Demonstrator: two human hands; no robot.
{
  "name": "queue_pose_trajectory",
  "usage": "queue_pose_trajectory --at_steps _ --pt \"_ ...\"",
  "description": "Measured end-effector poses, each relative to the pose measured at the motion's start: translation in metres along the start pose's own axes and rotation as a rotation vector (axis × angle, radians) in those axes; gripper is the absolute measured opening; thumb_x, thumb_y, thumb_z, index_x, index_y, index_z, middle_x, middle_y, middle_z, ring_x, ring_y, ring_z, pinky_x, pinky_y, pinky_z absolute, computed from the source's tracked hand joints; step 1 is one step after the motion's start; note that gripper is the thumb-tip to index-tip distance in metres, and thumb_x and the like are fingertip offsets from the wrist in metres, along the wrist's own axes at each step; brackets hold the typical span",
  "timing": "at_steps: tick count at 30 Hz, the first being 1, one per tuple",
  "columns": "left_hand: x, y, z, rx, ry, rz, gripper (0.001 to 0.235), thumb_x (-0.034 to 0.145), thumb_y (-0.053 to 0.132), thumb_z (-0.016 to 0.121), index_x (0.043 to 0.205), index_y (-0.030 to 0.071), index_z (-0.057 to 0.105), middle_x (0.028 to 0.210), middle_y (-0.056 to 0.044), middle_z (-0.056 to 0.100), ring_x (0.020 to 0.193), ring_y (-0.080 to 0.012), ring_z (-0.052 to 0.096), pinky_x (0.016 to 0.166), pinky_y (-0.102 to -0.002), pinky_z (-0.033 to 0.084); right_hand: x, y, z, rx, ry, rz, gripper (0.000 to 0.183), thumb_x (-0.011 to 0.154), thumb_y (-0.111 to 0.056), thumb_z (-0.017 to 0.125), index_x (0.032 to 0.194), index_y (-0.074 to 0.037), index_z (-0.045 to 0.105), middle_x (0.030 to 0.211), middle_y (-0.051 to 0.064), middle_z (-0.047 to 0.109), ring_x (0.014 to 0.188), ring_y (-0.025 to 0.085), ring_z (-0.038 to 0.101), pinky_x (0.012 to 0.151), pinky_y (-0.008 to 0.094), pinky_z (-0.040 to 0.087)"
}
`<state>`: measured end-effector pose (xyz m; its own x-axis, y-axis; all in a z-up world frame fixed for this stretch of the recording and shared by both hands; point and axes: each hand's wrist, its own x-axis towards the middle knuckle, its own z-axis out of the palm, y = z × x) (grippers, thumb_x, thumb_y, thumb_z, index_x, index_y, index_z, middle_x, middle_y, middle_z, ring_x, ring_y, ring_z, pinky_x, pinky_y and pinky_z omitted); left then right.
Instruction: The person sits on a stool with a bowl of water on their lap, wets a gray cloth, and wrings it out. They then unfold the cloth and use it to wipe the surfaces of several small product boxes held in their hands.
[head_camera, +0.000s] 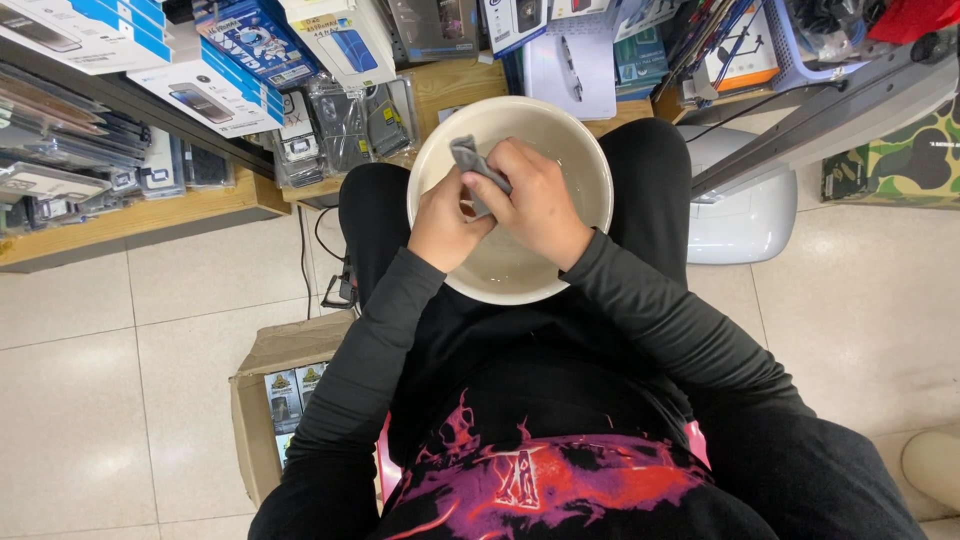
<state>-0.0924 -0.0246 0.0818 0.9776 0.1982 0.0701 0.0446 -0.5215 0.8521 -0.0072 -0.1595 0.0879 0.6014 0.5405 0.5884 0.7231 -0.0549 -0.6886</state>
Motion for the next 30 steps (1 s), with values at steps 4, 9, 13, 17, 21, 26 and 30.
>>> queue_pose_trajectory --at_steps 4,9,13,17,21,26,30 --pt "0.002 -0.016 0.013 -0.307 0.07 0.037 0.04 0.077 0.002 0.07 0.113 0.004 0.051 0.103 -0.018 0.062 0.109 -0.0262 0.056 0.084 -0.046 0.057 0.009 -0.019 -0.002 -0.007 0.036 0.011 0.024 0.091 -0.022 0.075 0.085 -0.005 0.058 0.063 0.008 0.047 0.053 0.027 0.054 0.046 0.033 0.042" --pt "0.011 0.015 0.013 -0.716 0.16 0.067 0.019 0.097 0.007 0.057 0.115 0.005 0.054 0.101 -0.01 0.063 0.103 -0.0219 0.06 0.081 -0.034 0.057 0.023 -0.036 0.004 0.053 0.134 -0.287 0.044 0.097 -0.043 0.057 0.114 -0.004 0.068 0.099 0.012 0.064 0.094 0.035 0.065 0.076 0.042 0.05" --pt "0.005 0.036 0.01 -0.973 0.2 -0.052 0.02 0.097 0.015 0.057 0.116 0.007 0.057 0.104 -0.008 0.065 0.101 -0.0191 0.062 0.08 -0.029 0.056 0.026 -0.042 0.008 -0.161 0.039 -0.368 0.047 0.103 -0.043 0.047 0.123 -0.004 0.063 0.118 0.015 0.065 0.114 0.036 0.062 0.095 0.049 0.044" --pt "0.004 0.053 0.008 -1.354 0.243 -0.235 0.026 0.097 0.026 0.057 0.117 0.011 0.06 0.108 -0.006 0.068 0.098 -0.0149 0.065 0.079 -0.02 0.053 0.007 -0.027 0.01 -0.34 -0.08 -0.331 0.06 0.104 -0.049 0.032 0.142 -0.005 0.05 0.141 0.017 0.052 0.136 0.032 0.045 0.113 0.052 0.02" --pt "0.003 0.06 0.012 -1.724 0.269 -0.457 0.033 0.098 0.038 0.056 0.118 0.014 0.064 0.112 -0.003 0.07 0.095 -0.0107 0.067 0.078 -0.012 0.051 -0.011 -0.019 0.008 -0.467 -0.017 -0.352 0.046 0.104 -0.033 0.048 0.14 -0.005 0.053 0.147 0.014 0.05 0.138 0.027 0.046 0.118 0.046 0.019" --pt "0.003 0.032 0.001 -1.773 0.188 -0.343 0.053 0.094 0.049 0.057 0.131 0.012 0.056 0.132 -0.015 0.061 0.104 -0.0214 0.063 0.079 -0.029 0.049 -0.01 -0.025 -0.002 -0.378 0.133 -0.352 0.036 0.097 -0.016 0.063 0.13 -0.003 0.062 0.14 0.017 0.056 0.131 0.031 0.053 0.112 0.042 0.035" --pt "0.006 0.011 -0.012 -1.658 0.147 -0.135 0.061 0.098 0.052 0.048 0.139 0.007 0.05 0.143 -0.023 0.051 0.13 -0.0336 0.052 0.106 -0.056 0.042 -0.003 -0.042 -0.01 -0.216 0.23 -0.306 0.023 0.091 0.001 0.067 0.113 0.003 0.069 0.122 0.023 0.065 0.112 0.041 0.064 0.095 0.045 0.055"
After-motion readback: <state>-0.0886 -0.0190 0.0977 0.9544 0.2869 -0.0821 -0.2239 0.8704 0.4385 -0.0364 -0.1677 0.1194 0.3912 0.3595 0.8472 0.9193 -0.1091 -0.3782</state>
